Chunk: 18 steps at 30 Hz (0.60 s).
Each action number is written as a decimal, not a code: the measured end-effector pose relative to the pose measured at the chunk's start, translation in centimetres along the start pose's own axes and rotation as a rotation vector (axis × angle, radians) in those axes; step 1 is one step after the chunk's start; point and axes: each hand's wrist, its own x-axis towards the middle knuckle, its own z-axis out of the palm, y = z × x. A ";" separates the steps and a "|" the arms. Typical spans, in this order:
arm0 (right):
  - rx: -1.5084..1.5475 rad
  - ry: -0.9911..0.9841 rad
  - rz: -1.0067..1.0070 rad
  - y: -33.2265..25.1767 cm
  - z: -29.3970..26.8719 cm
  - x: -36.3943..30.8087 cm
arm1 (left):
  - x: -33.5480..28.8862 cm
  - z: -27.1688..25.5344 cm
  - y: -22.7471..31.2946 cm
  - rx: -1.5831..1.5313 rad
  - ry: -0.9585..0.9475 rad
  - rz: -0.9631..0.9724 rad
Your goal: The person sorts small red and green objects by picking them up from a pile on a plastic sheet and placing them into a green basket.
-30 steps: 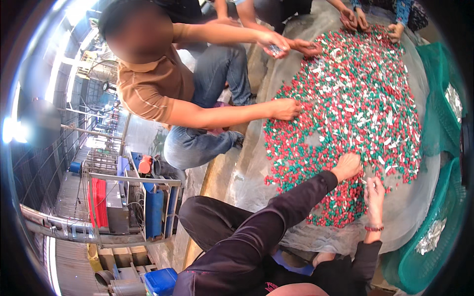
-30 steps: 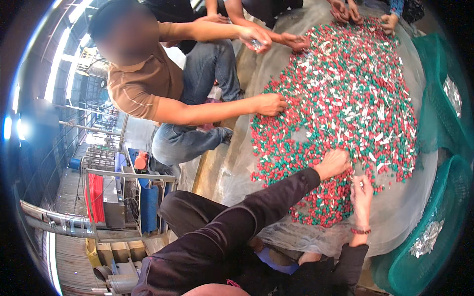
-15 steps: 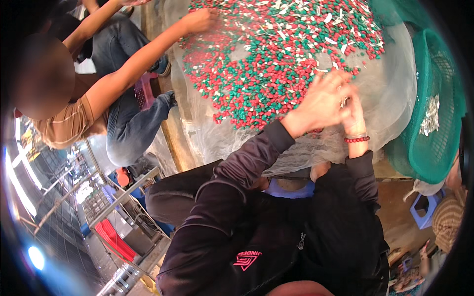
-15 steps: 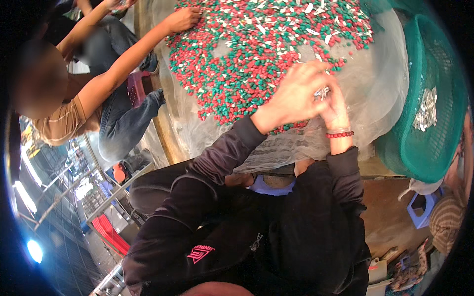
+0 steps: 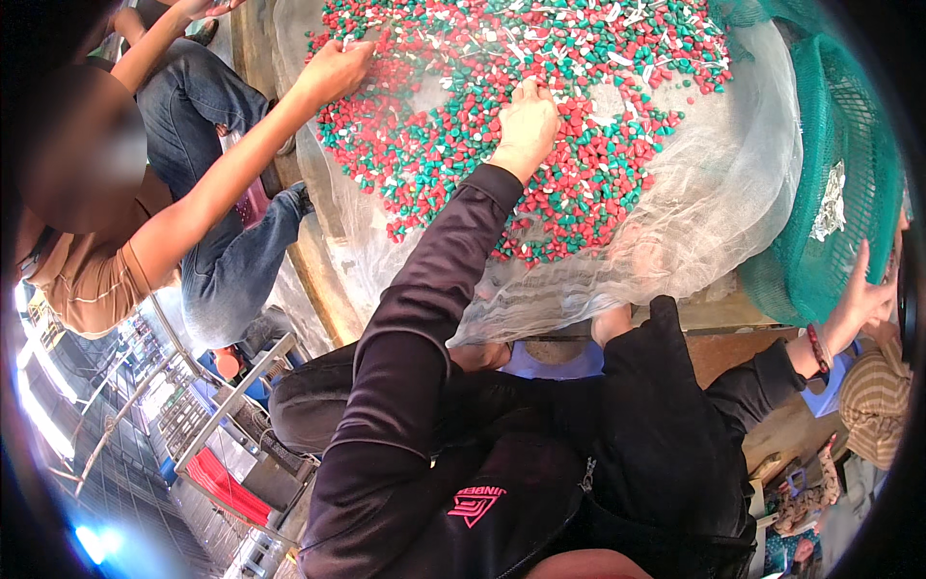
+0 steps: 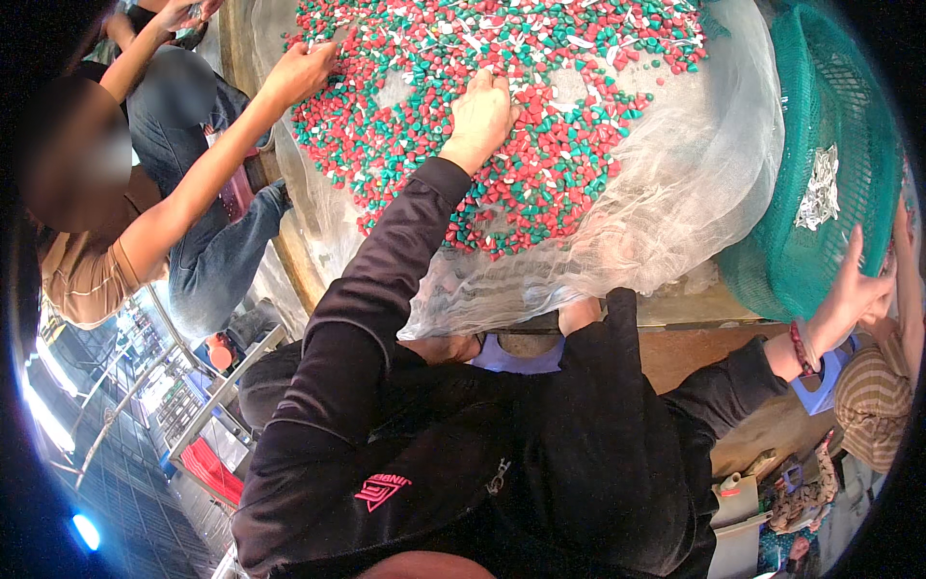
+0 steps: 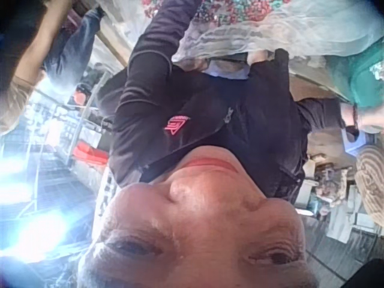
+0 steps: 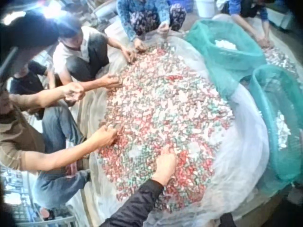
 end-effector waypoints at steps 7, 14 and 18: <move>0.635 -0.722 -0.356 -13.2 10.7 -9.0 | 1.4 0.4 -1.9 0.025 -0.046 0.037; 0.194 -0.832 -0.752 -14.1 21.4 -17.1 | -0.6 0.7 -1.0 -0.040 0.018 0.051; 0.104 -0.648 -0.883 -13.3 19.8 -18.7 | -4.3 -1.4 -1.8 -0.527 -0.044 0.000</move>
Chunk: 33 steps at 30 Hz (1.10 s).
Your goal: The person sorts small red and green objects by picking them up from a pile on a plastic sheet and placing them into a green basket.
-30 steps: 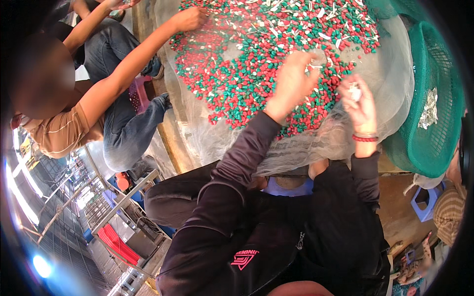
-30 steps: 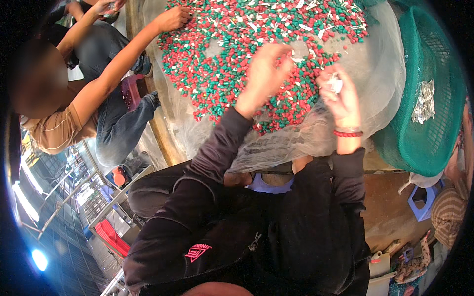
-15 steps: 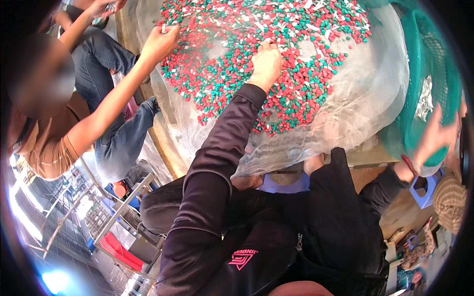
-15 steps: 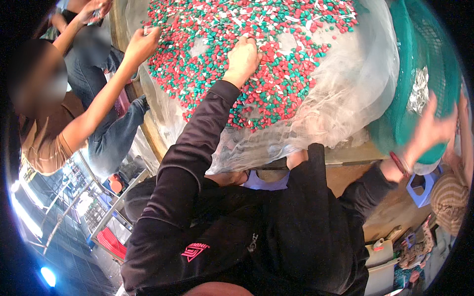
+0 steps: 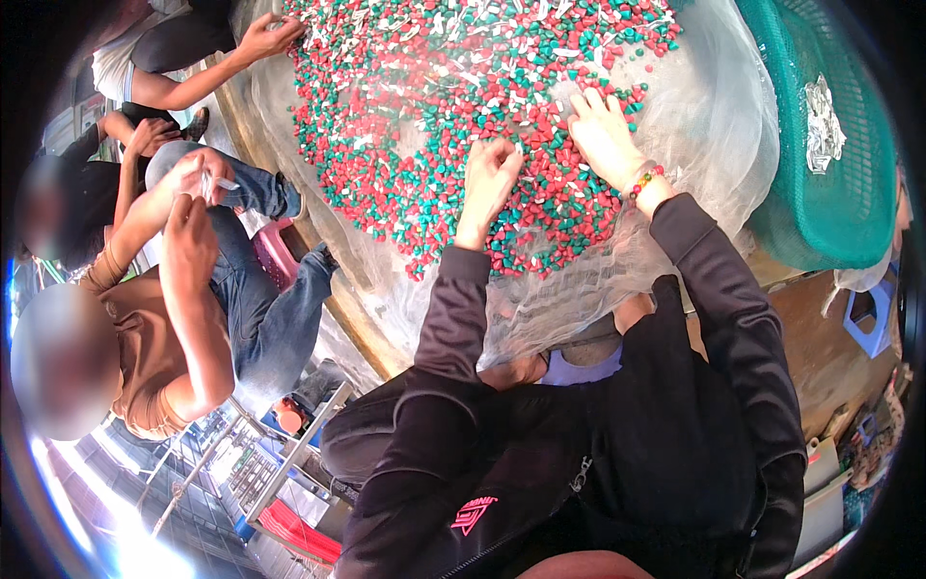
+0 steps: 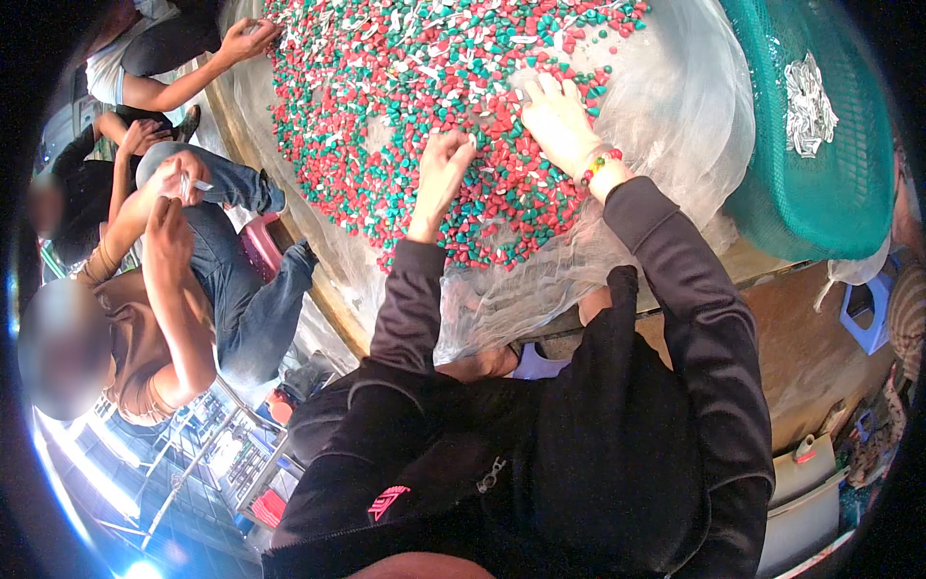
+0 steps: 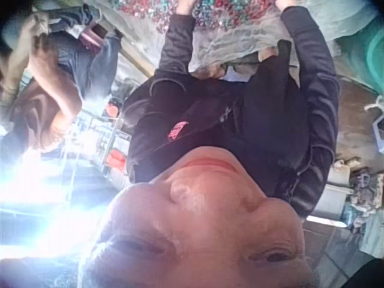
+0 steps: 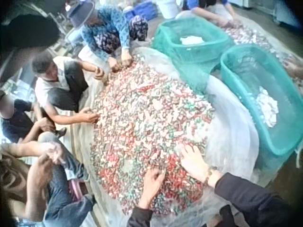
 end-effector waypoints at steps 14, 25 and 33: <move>1.751 0.083 0.690 -2.3 -2.4 -0.6 | 0.0 -3.7 6.2 -0.010 0.307 0.030; 2.921 -0.340 0.593 -3.0 -4.8 -3.8 | -3.3 0.5 10.5 -0.102 -0.002 0.114; 2.412 0.146 1.421 -2.1 -2.6 -6.4 | 4.0 0.0 6.0 0.042 0.059 0.219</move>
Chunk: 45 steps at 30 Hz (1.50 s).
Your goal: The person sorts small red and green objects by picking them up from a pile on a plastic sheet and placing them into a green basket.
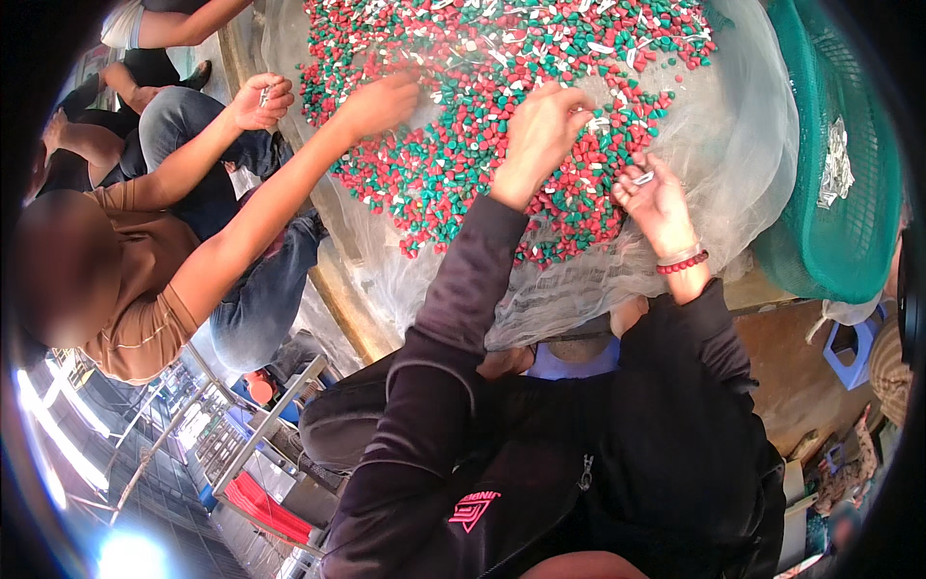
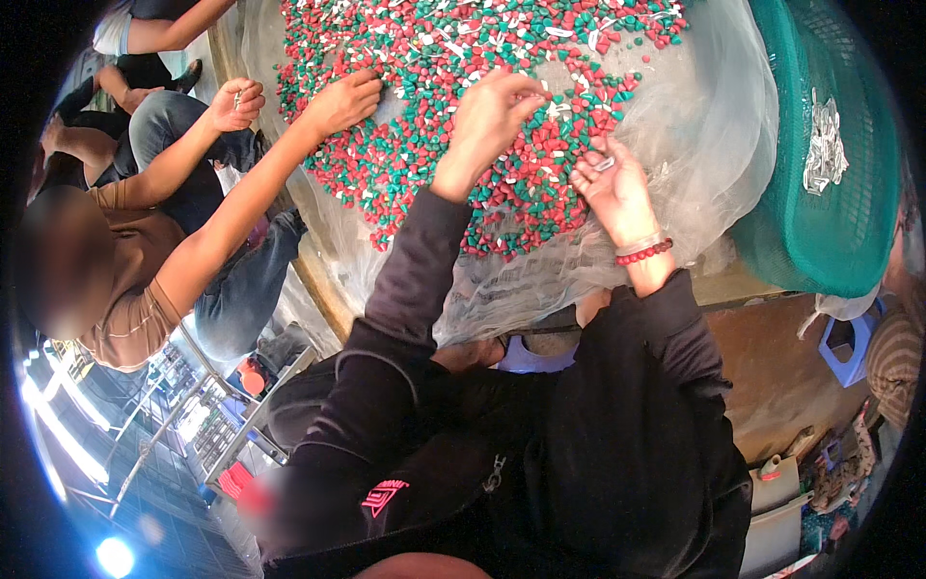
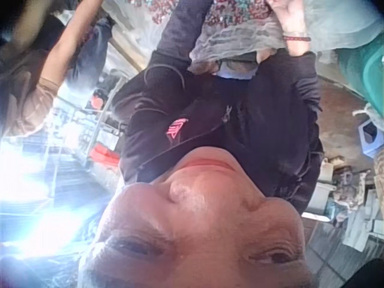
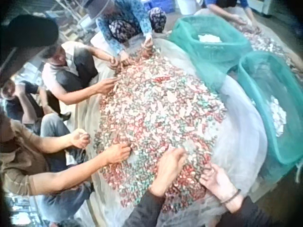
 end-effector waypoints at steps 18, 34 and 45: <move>-0.018 -0.292 -0.081 -2.3 -0.8 0.0 | 1.0 6.1 -2.2 0.514 0.055 -0.001; -0.029 -0.107 -0.082 -2.0 4.1 -0.1 | -2.1 1.0 7.1 0.096 0.125 0.231; -1.888 -0.324 -1.260 -2.5 11.2 12.2 | -0.1 -4.9 -18.2 0.298 0.522 -0.395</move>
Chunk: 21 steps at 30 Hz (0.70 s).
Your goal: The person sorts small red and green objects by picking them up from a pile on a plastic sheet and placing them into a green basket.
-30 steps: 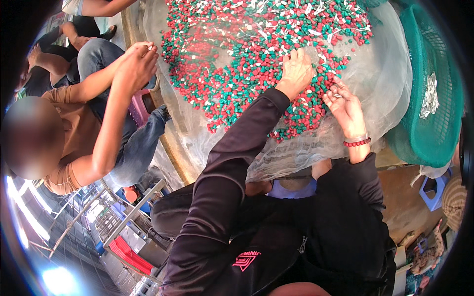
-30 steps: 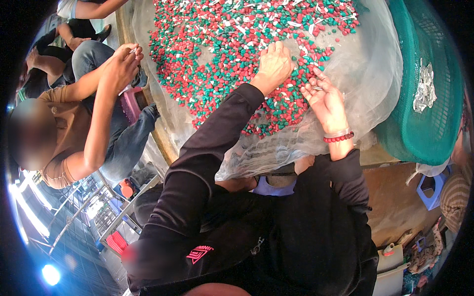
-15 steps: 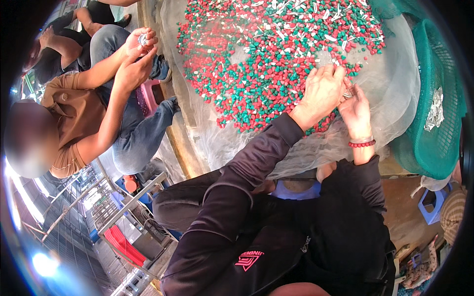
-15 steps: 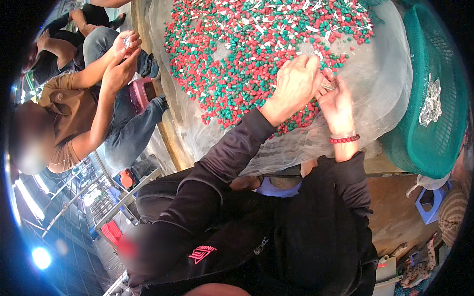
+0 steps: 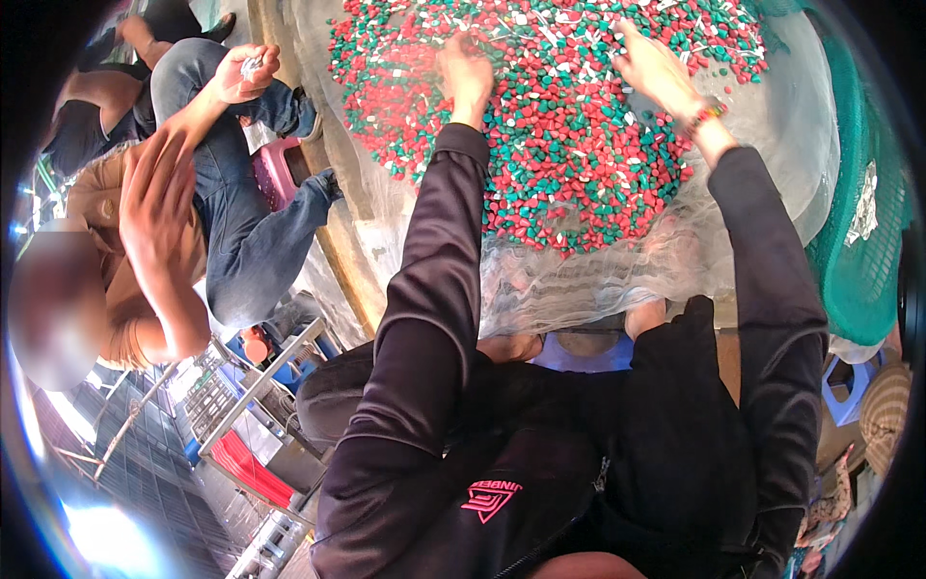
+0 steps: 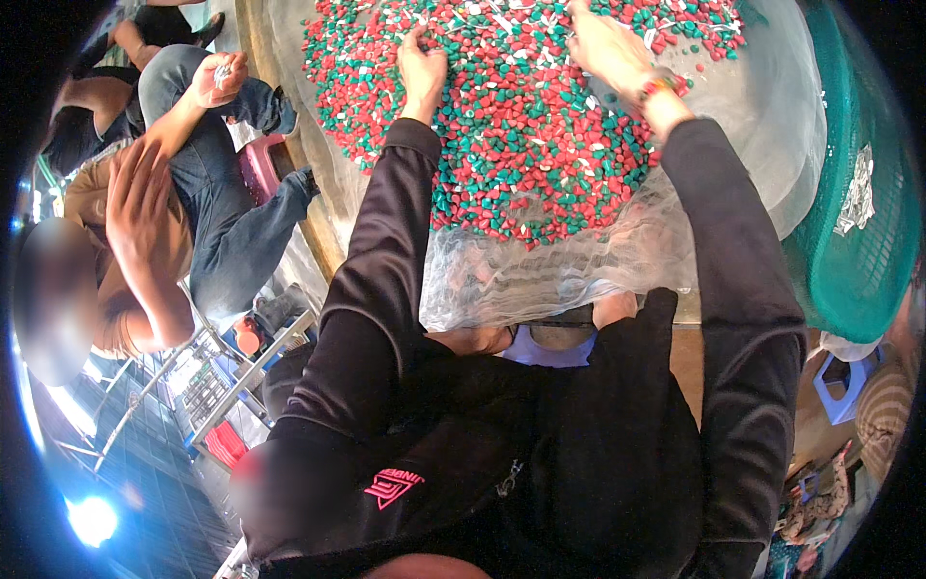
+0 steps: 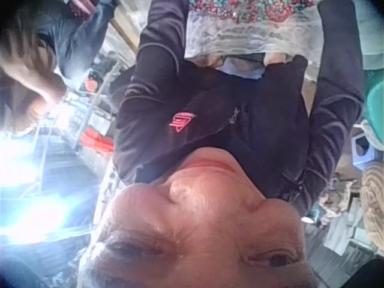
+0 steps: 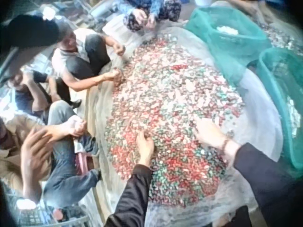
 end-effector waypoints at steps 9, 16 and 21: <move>-0.325 -0.432 0.121 -1.3 1.8 -4.6 | -6.1 1.0 9.8 -0.386 -0.635 0.068; 0.284 -0.286 0.258 -5.4 -3.1 -11.1 | -7.5 -7.0 9.3 -0.827 -1.176 -0.260; 0.202 -0.354 0.431 -5.4 -4.8 -12.0 | -6.8 -8.3 10.0 -0.579 -1.167 -0.272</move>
